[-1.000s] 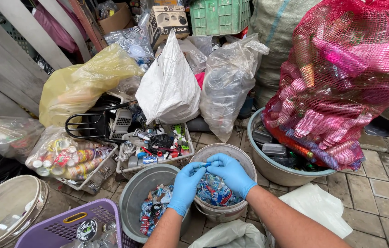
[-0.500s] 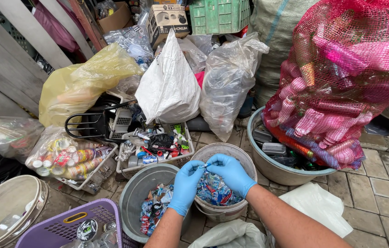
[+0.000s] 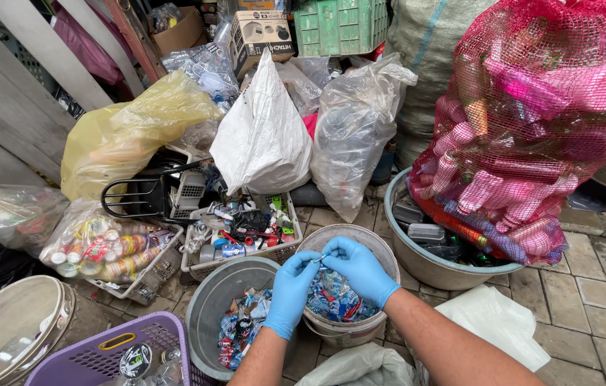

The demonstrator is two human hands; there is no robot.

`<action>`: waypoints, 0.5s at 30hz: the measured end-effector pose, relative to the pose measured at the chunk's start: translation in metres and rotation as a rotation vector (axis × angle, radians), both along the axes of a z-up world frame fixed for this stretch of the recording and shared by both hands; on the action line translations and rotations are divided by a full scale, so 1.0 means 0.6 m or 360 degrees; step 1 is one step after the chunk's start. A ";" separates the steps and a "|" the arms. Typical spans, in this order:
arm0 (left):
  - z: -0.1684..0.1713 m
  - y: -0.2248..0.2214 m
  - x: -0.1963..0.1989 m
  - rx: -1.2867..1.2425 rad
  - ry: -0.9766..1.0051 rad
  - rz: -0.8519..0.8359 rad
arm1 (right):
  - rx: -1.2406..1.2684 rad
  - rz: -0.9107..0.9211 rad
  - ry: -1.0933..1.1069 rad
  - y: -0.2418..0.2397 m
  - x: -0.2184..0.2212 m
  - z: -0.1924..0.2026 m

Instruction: The person sits on the floor and sorts small plastic items from a bucket into a white bag. They pick up each item, briefly inspect it, and place it into the bag. The workspace is cluttered with various containers and bags of recyclables.

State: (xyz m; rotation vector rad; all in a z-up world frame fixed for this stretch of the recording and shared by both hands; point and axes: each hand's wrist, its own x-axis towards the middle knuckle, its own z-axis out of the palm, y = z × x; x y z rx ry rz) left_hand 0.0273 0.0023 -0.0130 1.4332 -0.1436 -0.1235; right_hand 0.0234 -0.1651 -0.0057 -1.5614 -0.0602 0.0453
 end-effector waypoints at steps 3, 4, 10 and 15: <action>0.012 -0.001 -0.007 0.0123 0.0059 0.0005 | 0.0069 -0.0034 -0.0037 -0.007 0.007 -0.013; 0.013 0.000 -0.008 0.0155 -0.0050 0.0042 | 0.0043 -0.0010 -0.0042 -0.007 0.006 -0.012; -0.005 0.000 0.003 0.0073 -0.0105 0.0148 | -0.0063 -0.0011 0.0009 0.000 -0.001 0.003; -0.006 -0.001 0.003 0.0050 -0.0094 0.0184 | -0.0002 -0.0009 0.0013 0.004 -0.007 0.020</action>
